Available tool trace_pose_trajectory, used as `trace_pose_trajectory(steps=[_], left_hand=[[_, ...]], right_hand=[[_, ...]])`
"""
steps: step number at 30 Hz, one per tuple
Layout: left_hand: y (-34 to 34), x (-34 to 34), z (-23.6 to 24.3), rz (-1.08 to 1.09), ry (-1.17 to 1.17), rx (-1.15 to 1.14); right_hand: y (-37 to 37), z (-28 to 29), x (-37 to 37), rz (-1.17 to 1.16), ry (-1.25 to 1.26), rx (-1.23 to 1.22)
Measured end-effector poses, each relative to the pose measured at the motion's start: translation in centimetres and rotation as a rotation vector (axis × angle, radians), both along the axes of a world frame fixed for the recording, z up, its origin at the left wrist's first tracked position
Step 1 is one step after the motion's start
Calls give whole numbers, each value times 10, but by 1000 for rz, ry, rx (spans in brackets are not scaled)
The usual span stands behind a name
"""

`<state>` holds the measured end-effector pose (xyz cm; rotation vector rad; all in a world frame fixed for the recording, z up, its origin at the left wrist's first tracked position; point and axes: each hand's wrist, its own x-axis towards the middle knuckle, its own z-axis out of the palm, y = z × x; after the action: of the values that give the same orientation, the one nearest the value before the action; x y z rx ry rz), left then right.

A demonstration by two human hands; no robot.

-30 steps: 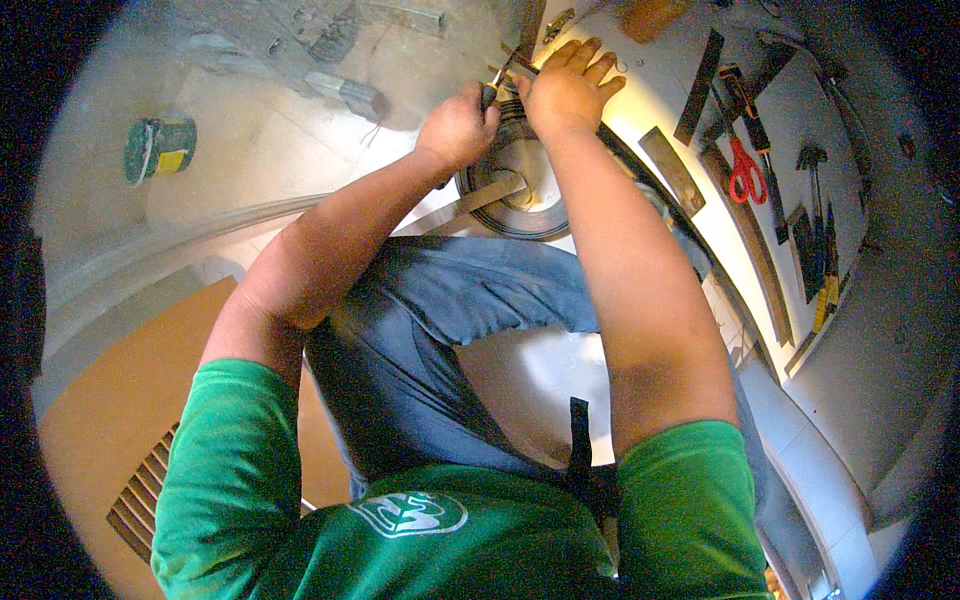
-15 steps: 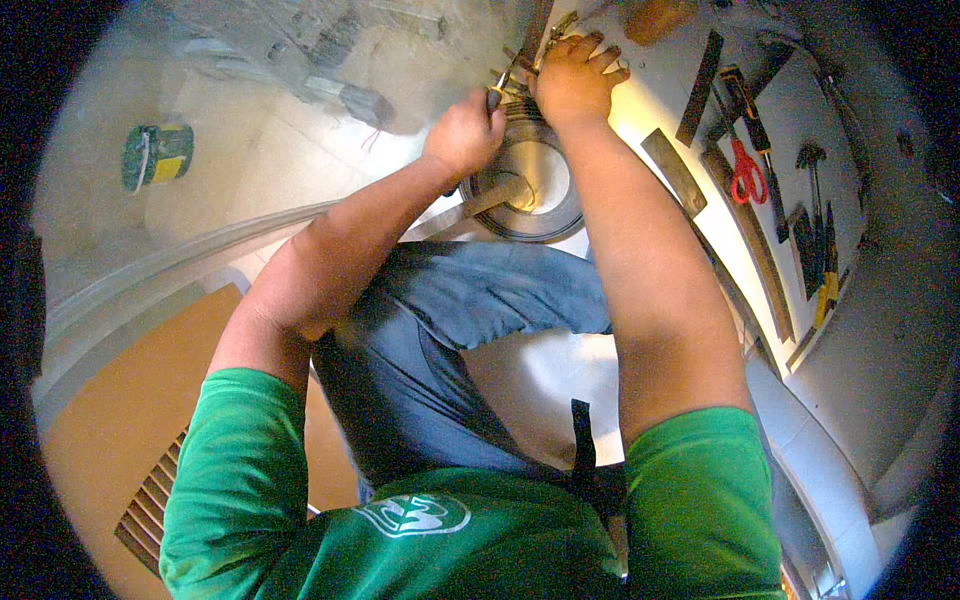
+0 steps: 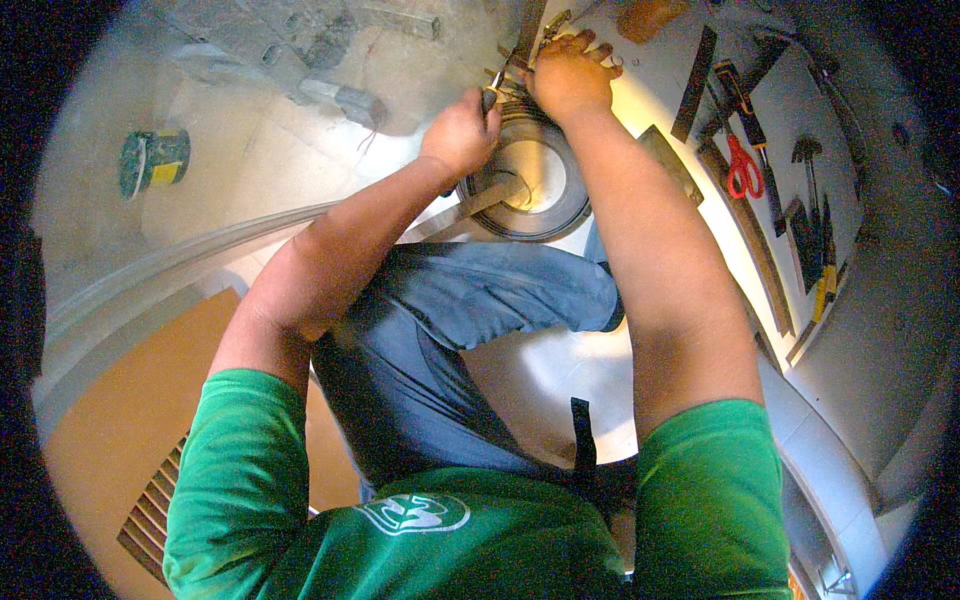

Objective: The person sits on the floor and installs a curved trim piece along the base of a cabinet. They use a tape measure to check dimensions, a hammer to tap the trim into place, and a utility knife to trim excess material.

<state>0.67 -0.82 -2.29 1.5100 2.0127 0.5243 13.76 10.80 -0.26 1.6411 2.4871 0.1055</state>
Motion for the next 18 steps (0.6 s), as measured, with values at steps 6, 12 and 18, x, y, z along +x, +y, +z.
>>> trace_pose_trajectory(steps=[6,12,18], left_hand=[[0,0,2,5,2,-21],[1,0,-1,-7,18,-7],[1,0,-2,-9,-5,-9]], right_hand=[[-1,2,-1,-10,24,9],[-5,8,-3,-20,22,-3],[-5,30,-2,37,89,-157]])
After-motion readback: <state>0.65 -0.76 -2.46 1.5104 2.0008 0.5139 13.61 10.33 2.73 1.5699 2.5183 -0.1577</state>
